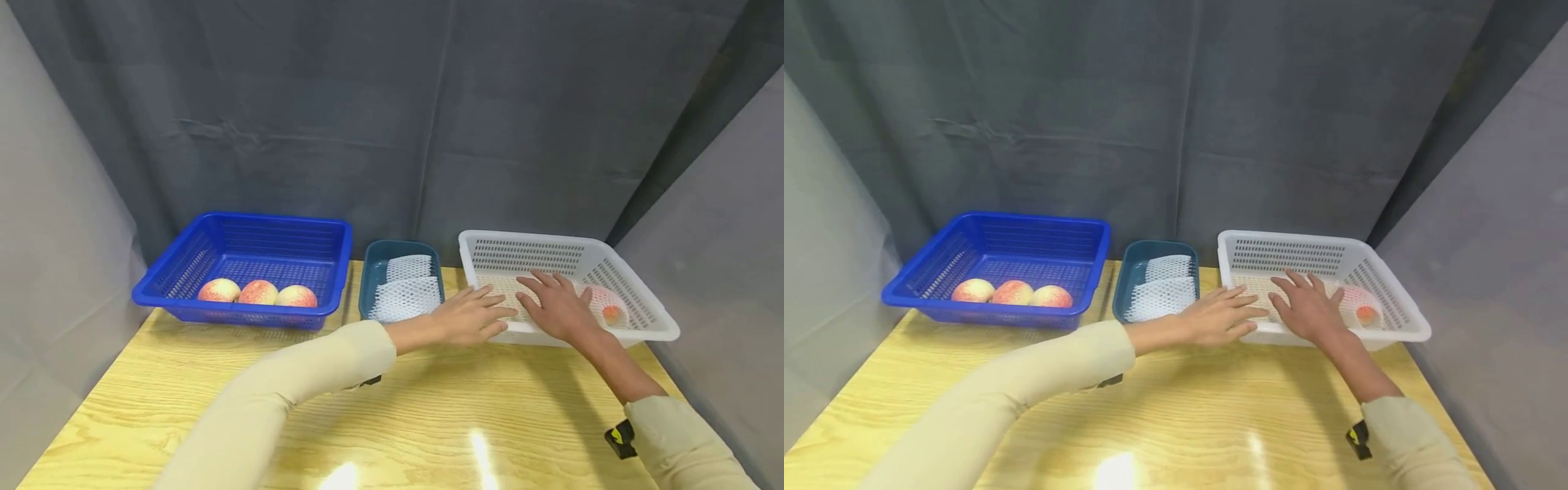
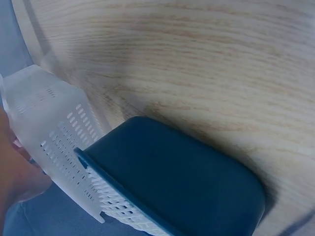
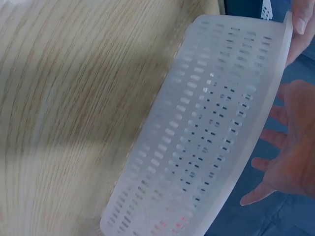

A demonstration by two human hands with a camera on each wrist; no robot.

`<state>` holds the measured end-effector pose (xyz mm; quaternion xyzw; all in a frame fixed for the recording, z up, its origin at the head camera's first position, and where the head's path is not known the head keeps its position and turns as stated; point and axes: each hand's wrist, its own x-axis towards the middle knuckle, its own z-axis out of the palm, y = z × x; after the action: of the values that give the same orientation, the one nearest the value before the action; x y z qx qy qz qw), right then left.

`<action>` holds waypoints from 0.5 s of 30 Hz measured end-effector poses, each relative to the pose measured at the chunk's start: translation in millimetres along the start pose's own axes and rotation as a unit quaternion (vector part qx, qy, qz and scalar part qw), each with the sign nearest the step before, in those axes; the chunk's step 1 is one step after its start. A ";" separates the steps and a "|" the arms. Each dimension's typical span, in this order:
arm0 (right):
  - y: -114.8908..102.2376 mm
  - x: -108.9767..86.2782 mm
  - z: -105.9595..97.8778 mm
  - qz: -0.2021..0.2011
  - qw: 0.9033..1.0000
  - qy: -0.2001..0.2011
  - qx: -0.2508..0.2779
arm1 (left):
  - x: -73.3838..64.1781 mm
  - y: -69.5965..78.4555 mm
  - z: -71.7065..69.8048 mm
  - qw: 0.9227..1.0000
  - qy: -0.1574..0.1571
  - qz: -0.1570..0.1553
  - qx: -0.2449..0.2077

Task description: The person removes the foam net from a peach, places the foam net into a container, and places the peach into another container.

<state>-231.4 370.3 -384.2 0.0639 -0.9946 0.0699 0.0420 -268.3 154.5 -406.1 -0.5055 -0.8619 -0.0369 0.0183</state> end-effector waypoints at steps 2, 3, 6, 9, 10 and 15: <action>2.9 -0.5 -0.3 0.003 1.000 0.004 0.008 | -0.3 -1.5 1.3 1.000 -0.003 -0.001 -0.001; 4.5 -1.0 -0.7 0.004 1.000 0.006 0.011 | -0.4 -2.2 2.1 1.000 -0.002 0.000 0.002; 10.5 -2.4 -1.7 0.008 1.000 0.015 0.017 | -0.5 -3.5 4.8 1.000 -0.001 0.003 0.010; 19.2 -2.8 -2.9 0.014 1.000 0.014 0.019 | -0.2 -3.3 6.1 1.000 0.002 0.007 0.015; 22.2 -2.9 -3.6 0.017 1.000 0.011 0.020 | 0.2 -3.1 6.7 1.000 0.001 0.006 0.015; 39.6 -2.2 -7.4 0.042 0.999 -0.010 0.018 | 1.6 -1.2 7.0 1.000 -0.004 0.006 0.015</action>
<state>-233.9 410.6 -382.5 0.0236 -0.9954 0.0890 0.0278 -270.1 155.9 -413.0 -0.5105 -0.8593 -0.0224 0.0227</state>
